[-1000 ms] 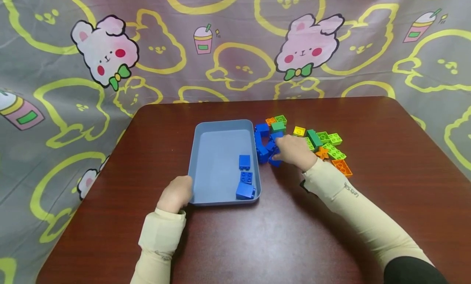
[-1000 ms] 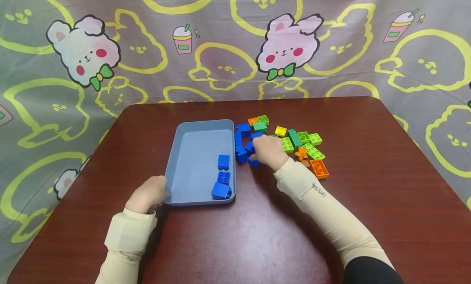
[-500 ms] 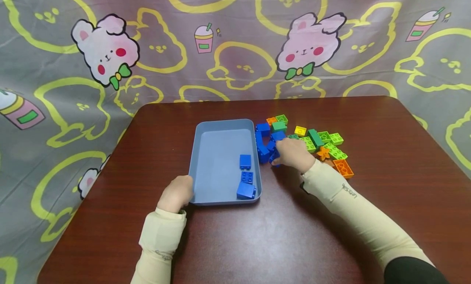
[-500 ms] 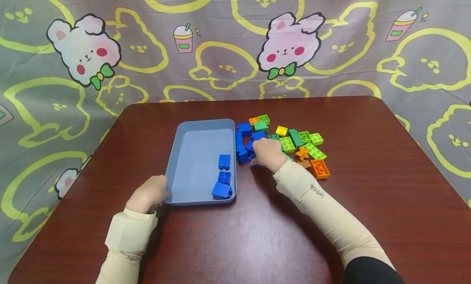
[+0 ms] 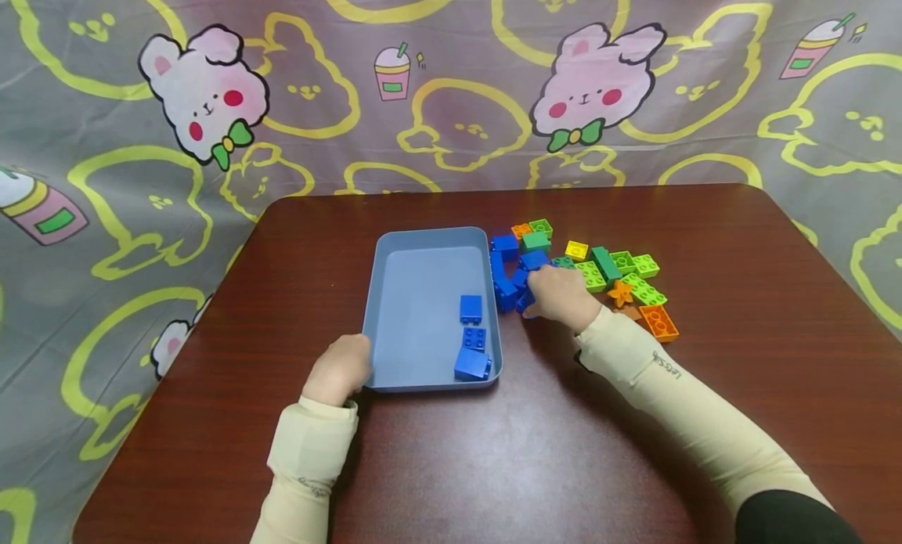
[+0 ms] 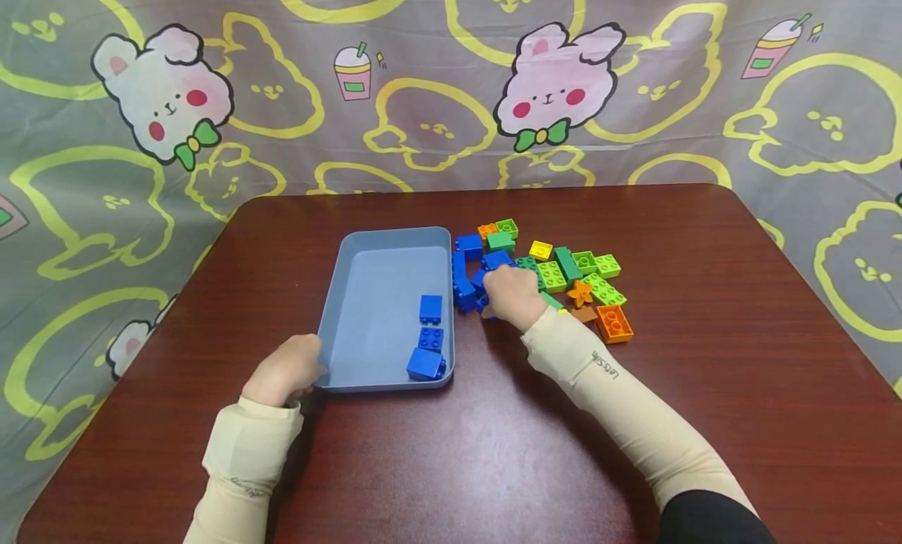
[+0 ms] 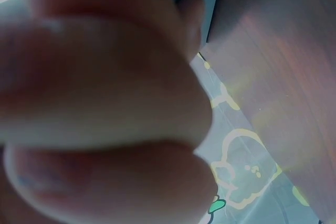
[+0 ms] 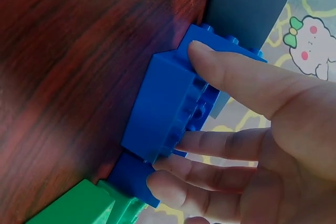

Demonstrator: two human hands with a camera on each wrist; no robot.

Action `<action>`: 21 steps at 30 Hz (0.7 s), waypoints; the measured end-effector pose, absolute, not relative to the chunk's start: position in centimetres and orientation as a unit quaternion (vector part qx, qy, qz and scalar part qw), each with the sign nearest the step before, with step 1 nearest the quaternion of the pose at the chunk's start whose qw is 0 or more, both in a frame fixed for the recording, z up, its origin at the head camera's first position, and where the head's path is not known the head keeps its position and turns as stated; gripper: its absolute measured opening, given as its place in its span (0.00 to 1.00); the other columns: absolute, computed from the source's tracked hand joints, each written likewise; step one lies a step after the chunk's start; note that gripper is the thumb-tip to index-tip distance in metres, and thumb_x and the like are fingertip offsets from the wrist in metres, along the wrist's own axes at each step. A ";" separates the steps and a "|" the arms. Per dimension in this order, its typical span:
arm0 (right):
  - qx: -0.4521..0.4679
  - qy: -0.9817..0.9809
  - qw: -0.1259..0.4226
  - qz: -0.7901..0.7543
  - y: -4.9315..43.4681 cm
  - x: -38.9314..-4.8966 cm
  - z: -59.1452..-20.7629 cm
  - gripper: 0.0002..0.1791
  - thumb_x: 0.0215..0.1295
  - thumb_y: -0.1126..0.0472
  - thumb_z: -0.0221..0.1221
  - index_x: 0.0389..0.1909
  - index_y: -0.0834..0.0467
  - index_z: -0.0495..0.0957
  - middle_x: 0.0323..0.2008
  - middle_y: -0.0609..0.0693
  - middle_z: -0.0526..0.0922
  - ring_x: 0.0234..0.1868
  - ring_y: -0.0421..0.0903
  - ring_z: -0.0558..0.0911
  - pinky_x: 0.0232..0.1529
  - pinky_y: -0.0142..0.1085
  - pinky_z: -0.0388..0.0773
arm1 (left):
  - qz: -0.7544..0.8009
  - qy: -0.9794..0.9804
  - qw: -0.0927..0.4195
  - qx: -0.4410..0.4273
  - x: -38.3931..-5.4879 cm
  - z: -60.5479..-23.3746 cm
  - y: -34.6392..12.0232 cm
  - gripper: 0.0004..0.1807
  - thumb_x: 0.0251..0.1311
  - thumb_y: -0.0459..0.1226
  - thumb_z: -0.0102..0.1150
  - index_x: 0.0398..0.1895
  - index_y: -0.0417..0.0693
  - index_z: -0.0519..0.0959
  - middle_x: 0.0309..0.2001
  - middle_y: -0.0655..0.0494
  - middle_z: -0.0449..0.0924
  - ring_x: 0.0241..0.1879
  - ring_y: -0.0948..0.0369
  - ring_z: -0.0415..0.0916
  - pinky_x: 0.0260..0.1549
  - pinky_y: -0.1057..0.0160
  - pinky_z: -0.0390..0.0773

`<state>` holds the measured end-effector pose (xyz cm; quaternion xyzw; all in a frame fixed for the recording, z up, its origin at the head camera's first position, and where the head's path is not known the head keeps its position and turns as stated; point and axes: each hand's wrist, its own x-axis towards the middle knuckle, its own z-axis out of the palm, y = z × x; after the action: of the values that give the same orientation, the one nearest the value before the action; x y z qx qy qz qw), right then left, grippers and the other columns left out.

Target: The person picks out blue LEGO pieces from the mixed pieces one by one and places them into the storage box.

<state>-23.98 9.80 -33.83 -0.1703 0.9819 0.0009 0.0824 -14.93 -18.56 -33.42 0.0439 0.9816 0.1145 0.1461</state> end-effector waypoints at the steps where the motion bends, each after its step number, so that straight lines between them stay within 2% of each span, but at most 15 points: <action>1: -0.171 0.982 0.081 0.000 9.8 -24.0 -33.8 0.21 0.42 0.49 0.68 0.26 0.62 0.76 0.19 0.52 0.73 0.21 0.48 0.72 0.19 0.40 0.73 | 0.116 0.981 0.148 0.041 -14.9 -33.4 -18.5 0.12 0.46 0.20 0.44 0.11 0.38 0.70 0.12 0.49 0.67 0.10 0.58 0.65 0.09 0.65 0.66; 8: -0.172 0.982 0.080 -0.004 9.7 -23.9 -34.1 0.18 0.43 0.49 0.68 0.19 0.60 0.74 0.12 0.50 0.69 0.16 0.47 0.71 0.15 0.37 0.71 | 0.115 0.982 0.147 0.040 -15.0 -33.5 -18.6 0.12 0.45 0.20 0.45 0.11 0.38 0.70 0.13 0.49 0.67 0.12 0.57 0.65 0.10 0.64 0.66; 21: -0.174 0.982 0.075 -0.014 10.0 -23.7 -34.1 0.17 0.45 0.51 0.68 0.20 0.60 0.75 0.13 0.50 0.71 0.17 0.47 0.71 0.15 0.36 0.71 | 0.108 0.982 0.149 0.038 -15.0 -33.5 -18.6 0.12 0.45 0.19 0.47 0.11 0.38 0.70 0.13 0.48 0.67 0.13 0.57 0.66 0.10 0.64 0.67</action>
<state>-23.72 10.02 -34.11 -0.1735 0.9819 -0.0143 0.0749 -14.98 -18.61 -33.51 0.0378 0.9821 0.1084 0.1494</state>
